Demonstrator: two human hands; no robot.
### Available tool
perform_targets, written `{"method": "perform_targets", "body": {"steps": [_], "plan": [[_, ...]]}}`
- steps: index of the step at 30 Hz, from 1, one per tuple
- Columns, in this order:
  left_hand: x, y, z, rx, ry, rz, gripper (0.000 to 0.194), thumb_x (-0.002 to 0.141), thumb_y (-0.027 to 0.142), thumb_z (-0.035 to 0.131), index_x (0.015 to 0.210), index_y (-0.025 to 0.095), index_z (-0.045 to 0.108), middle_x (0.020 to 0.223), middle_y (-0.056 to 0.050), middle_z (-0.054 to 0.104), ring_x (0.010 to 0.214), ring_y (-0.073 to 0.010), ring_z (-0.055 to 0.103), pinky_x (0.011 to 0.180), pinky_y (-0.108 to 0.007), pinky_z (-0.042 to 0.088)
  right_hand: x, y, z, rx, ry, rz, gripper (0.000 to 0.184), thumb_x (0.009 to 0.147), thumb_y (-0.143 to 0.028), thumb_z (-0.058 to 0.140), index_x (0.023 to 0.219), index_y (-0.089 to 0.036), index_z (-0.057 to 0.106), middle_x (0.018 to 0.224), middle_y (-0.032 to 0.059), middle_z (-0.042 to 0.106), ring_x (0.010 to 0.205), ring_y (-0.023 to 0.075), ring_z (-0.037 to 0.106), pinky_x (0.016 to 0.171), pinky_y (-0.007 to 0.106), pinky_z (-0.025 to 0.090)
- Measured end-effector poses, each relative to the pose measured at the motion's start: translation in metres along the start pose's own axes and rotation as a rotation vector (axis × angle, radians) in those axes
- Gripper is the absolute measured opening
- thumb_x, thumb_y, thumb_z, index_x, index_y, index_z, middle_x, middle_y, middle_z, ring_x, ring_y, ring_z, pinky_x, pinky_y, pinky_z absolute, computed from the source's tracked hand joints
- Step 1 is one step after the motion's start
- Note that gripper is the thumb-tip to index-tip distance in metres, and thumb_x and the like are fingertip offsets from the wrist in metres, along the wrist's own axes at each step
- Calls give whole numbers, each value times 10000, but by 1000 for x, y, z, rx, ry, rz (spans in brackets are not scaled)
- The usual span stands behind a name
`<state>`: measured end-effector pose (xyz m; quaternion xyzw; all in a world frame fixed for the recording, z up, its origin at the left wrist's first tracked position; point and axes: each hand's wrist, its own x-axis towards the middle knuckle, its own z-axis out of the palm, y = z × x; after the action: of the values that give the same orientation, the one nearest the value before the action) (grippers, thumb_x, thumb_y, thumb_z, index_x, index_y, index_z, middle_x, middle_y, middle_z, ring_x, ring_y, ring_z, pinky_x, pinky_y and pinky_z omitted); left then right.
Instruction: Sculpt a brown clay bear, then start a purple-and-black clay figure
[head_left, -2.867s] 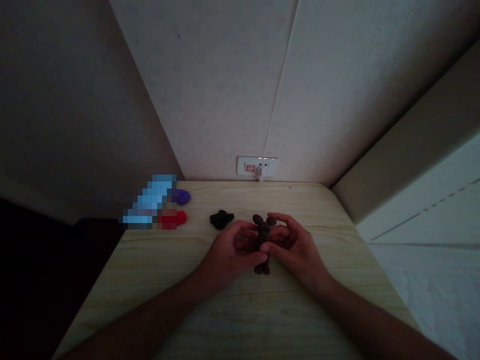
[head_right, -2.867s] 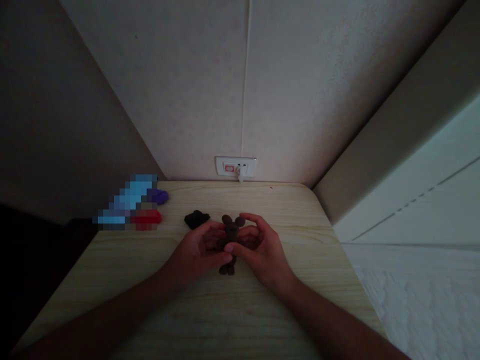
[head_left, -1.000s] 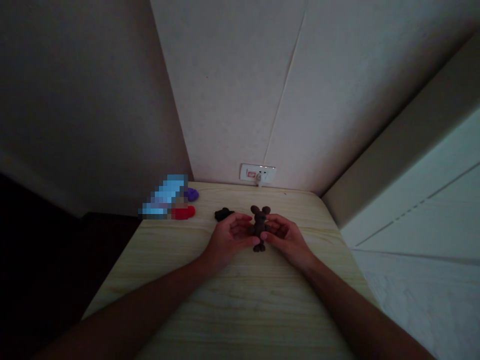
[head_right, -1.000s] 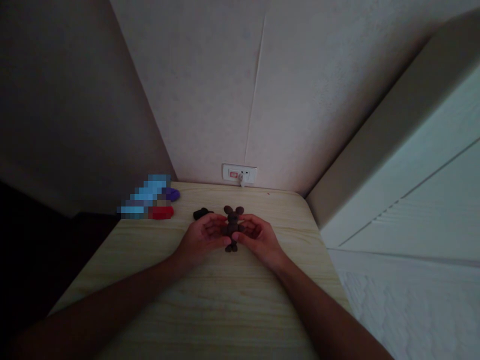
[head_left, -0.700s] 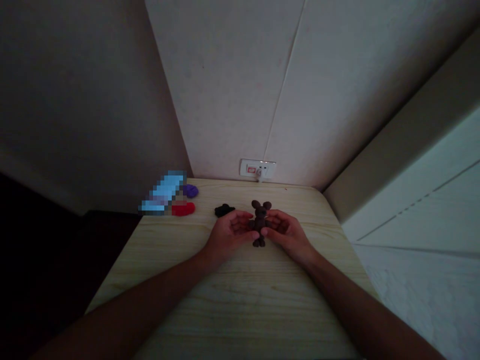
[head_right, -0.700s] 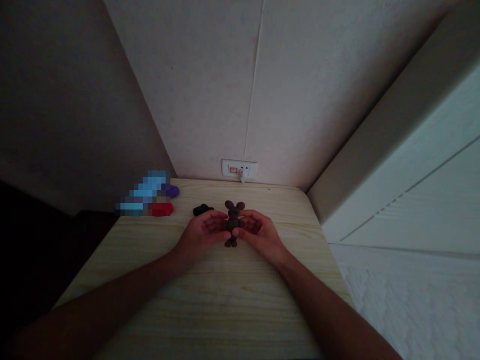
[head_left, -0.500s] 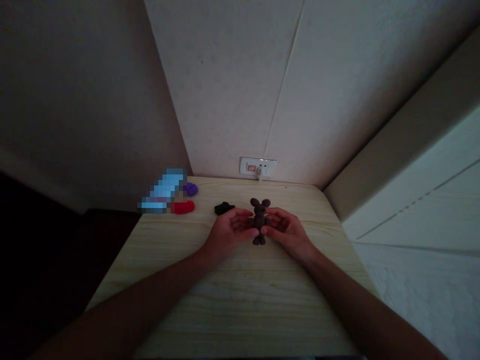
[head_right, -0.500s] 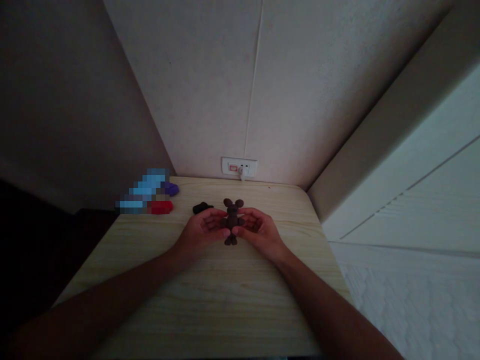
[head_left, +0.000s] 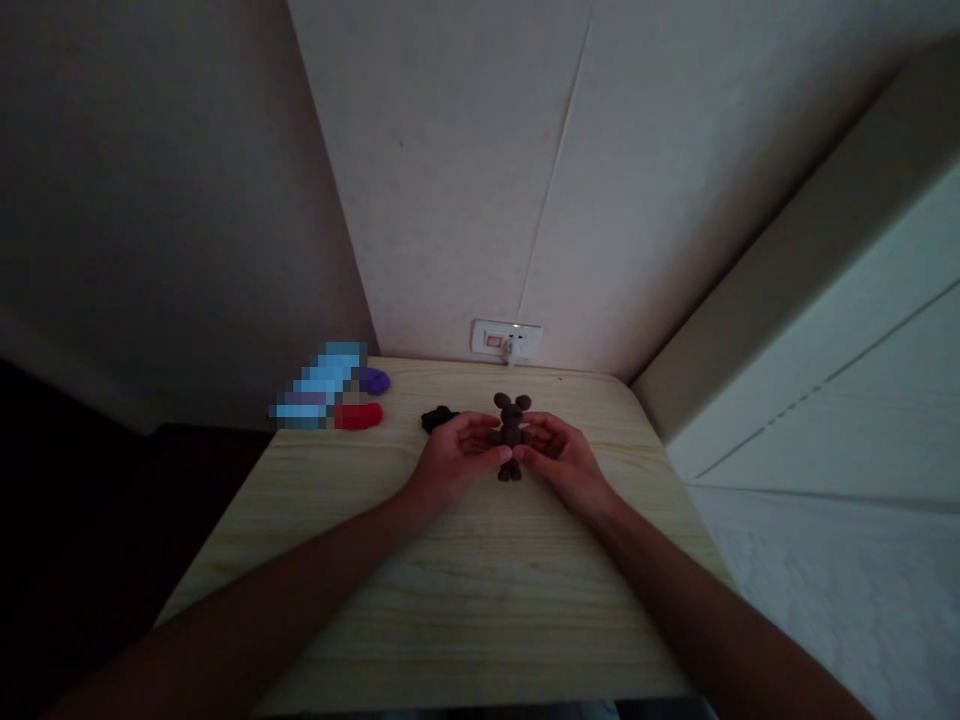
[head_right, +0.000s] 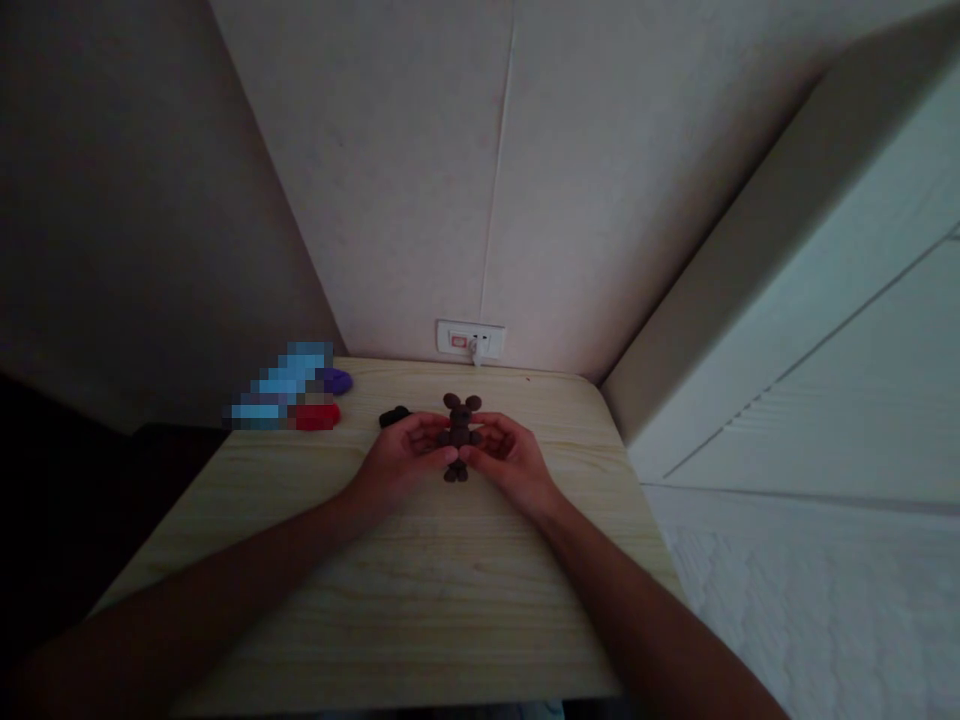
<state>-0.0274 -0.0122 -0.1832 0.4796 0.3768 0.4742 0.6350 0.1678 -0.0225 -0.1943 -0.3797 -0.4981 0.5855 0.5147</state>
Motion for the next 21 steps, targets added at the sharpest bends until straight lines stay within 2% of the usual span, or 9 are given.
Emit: {"method": "perform_targets", "body": {"steps": [6,11,16,21], "plan": [[14,5,8,12,-29,32,372,676,243,929,990,139,761,1002,-108,825,916,-234,773,936,-426,600,9,-8,-9,-51,66,-55,522,671,-346,967,1117,-254,713,894,10,803,823,193,764,797,360,642],[38,13,22,6,-81,80,356,679,239,915,989,132,777,1009,-115,835,921,-238,781,935,-422,601,19,-27,-24,-104,127,-109,500,679,-317,955,1112,-248,716,851,-13,781,793,172,751,795,334,632],[71,12,51,26,-129,143,339,664,212,921,965,137,783,989,-109,832,890,-236,782,930,-428,600,26,-47,-58,-161,171,-140,501,663,-300,961,1100,-244,723,862,-9,791,794,183,759,800,349,625],[108,3,81,70,-190,183,321,648,220,940,914,125,789,923,-115,823,829,-245,775,898,-441,601,38,-56,-100,-181,203,-161,563,622,-312,978,1104,-225,700,865,-4,800,796,183,765,833,375,623]]}}
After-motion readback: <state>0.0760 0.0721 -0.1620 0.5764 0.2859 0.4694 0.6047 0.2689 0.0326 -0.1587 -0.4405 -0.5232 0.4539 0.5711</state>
